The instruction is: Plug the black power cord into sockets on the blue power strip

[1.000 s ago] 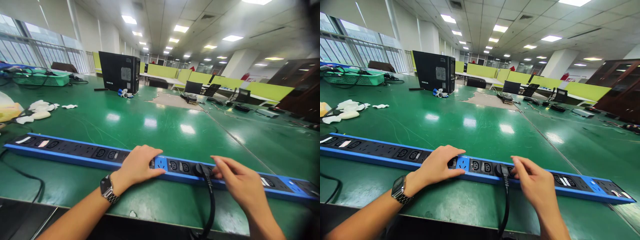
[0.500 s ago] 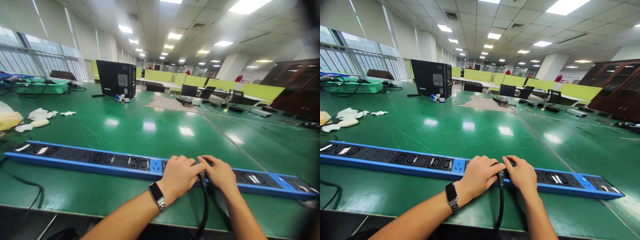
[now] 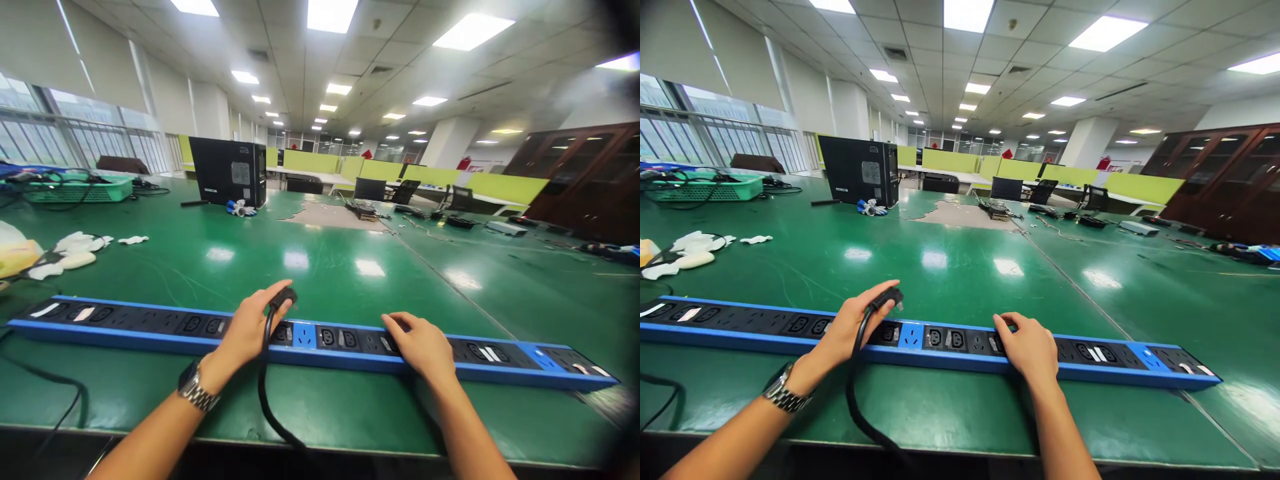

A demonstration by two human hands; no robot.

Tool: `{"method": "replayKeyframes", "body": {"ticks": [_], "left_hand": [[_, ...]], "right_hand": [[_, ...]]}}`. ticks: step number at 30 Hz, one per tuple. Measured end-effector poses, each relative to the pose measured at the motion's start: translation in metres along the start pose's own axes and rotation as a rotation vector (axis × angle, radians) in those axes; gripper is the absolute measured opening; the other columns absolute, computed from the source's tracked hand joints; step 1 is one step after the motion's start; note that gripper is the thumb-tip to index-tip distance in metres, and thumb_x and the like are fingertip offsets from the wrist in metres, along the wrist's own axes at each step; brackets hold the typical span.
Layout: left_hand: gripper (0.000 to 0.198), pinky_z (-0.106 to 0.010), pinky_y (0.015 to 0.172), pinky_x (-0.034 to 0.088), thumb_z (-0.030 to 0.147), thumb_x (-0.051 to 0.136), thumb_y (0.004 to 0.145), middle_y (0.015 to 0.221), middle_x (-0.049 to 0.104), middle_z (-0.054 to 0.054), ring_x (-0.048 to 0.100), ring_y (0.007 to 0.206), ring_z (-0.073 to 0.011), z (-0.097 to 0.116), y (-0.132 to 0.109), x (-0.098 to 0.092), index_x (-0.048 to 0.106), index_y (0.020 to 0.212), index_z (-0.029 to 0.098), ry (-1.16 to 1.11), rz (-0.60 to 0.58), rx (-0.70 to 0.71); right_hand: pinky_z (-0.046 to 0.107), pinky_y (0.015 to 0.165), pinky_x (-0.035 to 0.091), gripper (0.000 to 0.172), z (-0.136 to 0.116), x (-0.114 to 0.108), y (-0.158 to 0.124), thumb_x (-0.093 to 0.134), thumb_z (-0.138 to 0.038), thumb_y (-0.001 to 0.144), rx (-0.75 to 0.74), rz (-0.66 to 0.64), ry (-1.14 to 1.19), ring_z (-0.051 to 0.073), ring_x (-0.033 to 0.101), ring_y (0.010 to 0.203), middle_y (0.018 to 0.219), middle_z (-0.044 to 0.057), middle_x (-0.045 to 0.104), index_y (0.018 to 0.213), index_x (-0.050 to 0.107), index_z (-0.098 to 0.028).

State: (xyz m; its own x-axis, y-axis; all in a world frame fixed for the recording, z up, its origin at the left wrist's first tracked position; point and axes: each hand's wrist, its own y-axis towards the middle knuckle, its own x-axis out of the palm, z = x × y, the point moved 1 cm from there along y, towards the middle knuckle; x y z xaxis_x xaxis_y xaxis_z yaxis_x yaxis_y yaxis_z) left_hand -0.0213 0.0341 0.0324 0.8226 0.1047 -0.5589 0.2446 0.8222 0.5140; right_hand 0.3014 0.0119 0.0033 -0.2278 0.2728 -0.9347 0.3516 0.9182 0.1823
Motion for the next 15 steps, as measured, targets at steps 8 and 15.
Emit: {"method": "replayKeyframes", "body": {"ticks": [8, 15], "left_hand": [[0.031, -0.039, 0.088, 0.048, 0.033, 0.053, 0.094, 0.108, 0.071, -0.006, 0.061, 0.100, -0.0231, 0.007, -0.018, 0.010, 0.060, 0.122, 0.023, 0.142, -0.260, 0.094], [0.033, -0.041, 0.089, 0.044, 0.018, 0.052, 0.092, 0.116, 0.069, -0.005, 0.058, 0.104, -0.0240, 0.021, -0.022, 0.019, 0.057, 0.123, 0.023, 0.339, -0.339, 0.206]], "right_hand": [[0.033, 0.075, 0.046, 0.048, -0.002, -0.002, -0.002, 0.039, -0.060, 0.086, -0.014, -0.006, -0.014, 0.024, 0.067, 0.090, 0.096, 0.005, 0.074, 0.100, 0.073, -0.030], [0.034, 0.075, 0.046, 0.050, -0.002, -0.002, -0.002, 0.037, -0.060, 0.086, -0.016, -0.012, -0.023, 0.025, 0.067, 0.091, 0.097, 0.006, 0.074, 0.101, 0.073, -0.028]]}}
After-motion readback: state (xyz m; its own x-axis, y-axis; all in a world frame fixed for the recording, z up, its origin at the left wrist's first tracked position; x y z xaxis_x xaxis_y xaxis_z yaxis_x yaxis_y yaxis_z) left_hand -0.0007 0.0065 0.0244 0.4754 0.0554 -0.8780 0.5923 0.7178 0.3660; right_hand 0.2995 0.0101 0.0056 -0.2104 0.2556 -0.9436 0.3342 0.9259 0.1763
